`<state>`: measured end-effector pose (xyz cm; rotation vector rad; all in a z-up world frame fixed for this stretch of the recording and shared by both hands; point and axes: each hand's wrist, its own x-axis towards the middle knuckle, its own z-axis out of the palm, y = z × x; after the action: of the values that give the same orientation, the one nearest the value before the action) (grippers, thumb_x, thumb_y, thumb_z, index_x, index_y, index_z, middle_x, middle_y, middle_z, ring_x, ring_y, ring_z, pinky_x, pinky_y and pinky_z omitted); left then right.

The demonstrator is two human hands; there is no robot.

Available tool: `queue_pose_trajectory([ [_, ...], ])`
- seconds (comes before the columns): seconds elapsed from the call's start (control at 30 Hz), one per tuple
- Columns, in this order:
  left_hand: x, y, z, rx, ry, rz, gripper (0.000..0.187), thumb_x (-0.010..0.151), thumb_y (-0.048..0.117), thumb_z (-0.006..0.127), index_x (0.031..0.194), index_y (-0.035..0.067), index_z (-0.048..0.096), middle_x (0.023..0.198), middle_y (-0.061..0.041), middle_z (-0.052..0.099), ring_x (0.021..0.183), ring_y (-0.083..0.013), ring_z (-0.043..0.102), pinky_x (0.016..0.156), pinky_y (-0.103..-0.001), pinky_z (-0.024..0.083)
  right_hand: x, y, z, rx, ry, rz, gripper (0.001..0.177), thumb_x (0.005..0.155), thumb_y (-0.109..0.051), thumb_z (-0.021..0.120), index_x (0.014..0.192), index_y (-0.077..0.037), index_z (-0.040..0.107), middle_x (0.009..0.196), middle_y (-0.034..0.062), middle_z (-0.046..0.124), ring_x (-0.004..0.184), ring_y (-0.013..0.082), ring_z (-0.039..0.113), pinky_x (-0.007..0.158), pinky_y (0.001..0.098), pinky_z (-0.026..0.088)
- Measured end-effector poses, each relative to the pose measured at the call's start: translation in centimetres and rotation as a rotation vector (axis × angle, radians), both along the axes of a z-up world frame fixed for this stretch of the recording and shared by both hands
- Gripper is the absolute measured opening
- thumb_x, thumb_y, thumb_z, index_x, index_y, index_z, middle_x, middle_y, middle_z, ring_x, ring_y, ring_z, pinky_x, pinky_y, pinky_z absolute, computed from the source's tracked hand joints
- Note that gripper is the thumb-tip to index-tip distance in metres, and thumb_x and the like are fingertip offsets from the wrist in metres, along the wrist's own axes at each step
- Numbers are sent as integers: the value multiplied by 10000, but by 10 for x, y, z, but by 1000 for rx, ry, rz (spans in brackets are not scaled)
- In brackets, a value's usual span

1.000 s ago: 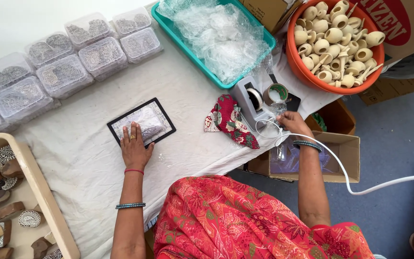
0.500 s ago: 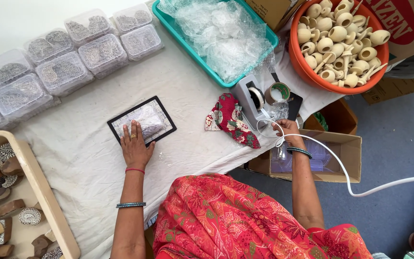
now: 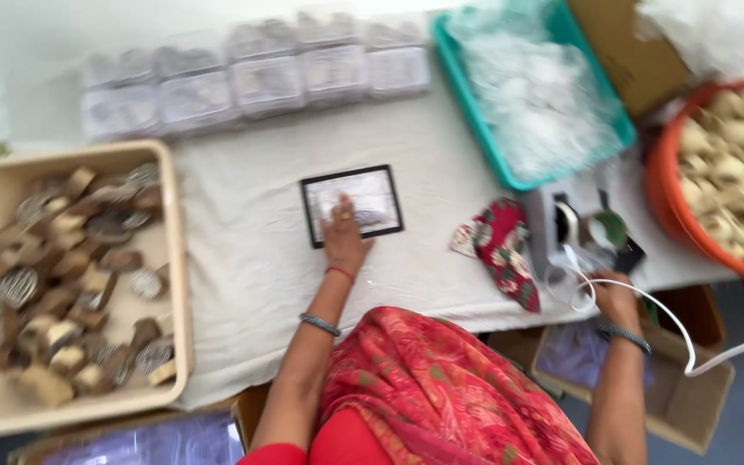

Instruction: The person wipes wooden stamps with a cloth, places them into small plastic boxes, and applies bubble wrap around a framed object on a table.

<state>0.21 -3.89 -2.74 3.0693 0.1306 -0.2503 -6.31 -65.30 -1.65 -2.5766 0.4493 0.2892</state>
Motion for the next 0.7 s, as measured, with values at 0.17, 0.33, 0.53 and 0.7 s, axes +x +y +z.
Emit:
queue_pose_trajectory([
  [0.17,-1,-4,26,83,39,-8,1181,799,691,714,1621,8,210,1713,-132,125,1393,-299,342,1121,-491,345,-5,-20,-18,-367,22,137,267,825,-251,817,1019,-68,818,979,223,761,965,403,729,843,484,576],
  [0.33,-2,-7,34,181,35,-54,1162,821,722,661,1618,-4,227,1703,-140,139,1321,-298,344,1067,-444,357,-31,-31,-48,-347,461,98,381,713,-240,901,1048,-88,804,1067,189,770,984,350,742,847,460,604],
  [0.53,-1,-11,45,200,95,-67,1152,843,722,631,1613,-19,201,1694,-148,113,1327,-299,331,1085,-453,342,-27,145,-35,-139,704,739,331,917,-333,738,815,-18,757,764,176,744,708,233,659,663,397,538],
  [0.7,-4,-10,44,221,110,-87,1142,862,712,625,1611,-47,219,1699,-162,109,1338,-302,329,1077,-439,334,84,368,93,81,38,676,284,913,-329,714,995,-60,756,867,161,729,642,301,671,655,435,525],
])
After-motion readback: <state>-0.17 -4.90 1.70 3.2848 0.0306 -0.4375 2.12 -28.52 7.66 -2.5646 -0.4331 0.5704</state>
